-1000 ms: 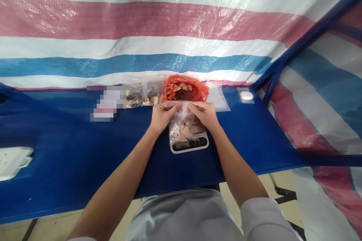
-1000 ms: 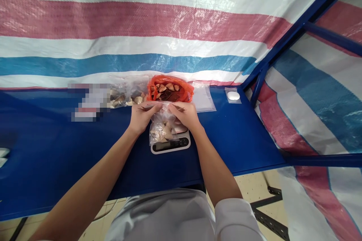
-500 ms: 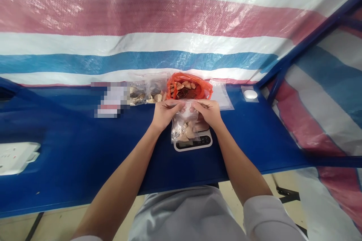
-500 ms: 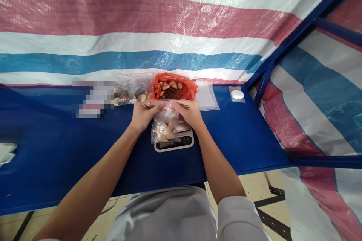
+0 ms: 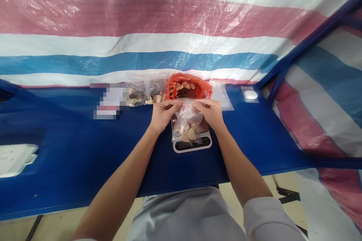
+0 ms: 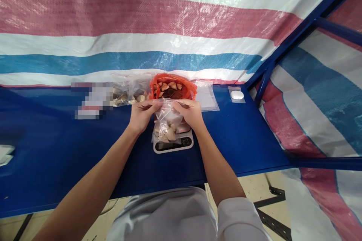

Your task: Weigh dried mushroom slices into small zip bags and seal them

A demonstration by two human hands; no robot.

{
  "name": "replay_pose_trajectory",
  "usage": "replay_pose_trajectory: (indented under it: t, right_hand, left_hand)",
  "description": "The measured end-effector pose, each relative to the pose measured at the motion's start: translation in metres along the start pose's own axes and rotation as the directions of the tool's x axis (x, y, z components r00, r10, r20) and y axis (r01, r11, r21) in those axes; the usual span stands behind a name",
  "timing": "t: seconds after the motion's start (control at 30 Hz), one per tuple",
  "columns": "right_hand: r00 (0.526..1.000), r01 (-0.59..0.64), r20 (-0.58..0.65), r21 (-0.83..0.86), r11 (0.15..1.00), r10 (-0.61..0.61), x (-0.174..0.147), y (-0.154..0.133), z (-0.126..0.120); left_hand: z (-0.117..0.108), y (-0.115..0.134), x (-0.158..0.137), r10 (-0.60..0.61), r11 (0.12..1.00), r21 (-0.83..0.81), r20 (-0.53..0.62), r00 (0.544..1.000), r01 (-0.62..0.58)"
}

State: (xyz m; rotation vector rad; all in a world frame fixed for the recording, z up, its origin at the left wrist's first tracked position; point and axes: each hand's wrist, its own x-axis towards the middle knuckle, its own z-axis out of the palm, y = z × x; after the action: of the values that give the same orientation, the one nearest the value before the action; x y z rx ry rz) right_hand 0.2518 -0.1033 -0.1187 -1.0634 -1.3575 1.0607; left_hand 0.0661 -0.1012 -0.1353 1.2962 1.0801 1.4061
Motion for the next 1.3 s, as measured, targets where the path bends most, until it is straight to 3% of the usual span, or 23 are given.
replay_pose_trajectory:
  t: [0.13, 0.37, 0.77, 1.03, 1.3]
  right_hand:
    - [1.0, -0.009, -0.001, 0.014, 1.0, 0.009, -0.001, -0.004, 0.002]
    - [0.999, 0.025, 0.029, -0.037, 0.999, -0.024, -0.002, 0.001, 0.004]
    - [0.998, -0.026, 0.05, -0.009, 1.0, 0.026, -0.001, 0.003, 0.001]
    - [0.999, 0.017, 0.04, -0.06, 0.998, -0.014, -0.002, 0.004, 0.002]
    - [0.998, 0.0, 0.065, 0.001, 1.0, 0.0, 0.001, 0.013, -0.005]
  left_hand:
    - [-0.001, -0.002, 0.0, 0.043, 0.999, -0.024, -0.022, 0.999, -0.044]
    - [0.003, 0.004, -0.003, 0.032, 0.999, 0.013, -0.016, 0.999, -0.032]
    - [0.001, 0.001, 0.001, 0.029, 0.999, 0.015, -0.052, 0.998, -0.028]
    - [0.005, 0.007, -0.003, -0.003, 1.0, -0.026, 0.06, 0.998, 0.004]
    - [0.002, 0.006, -0.001, 0.043, 0.999, 0.02, 0.008, 0.999, -0.043]
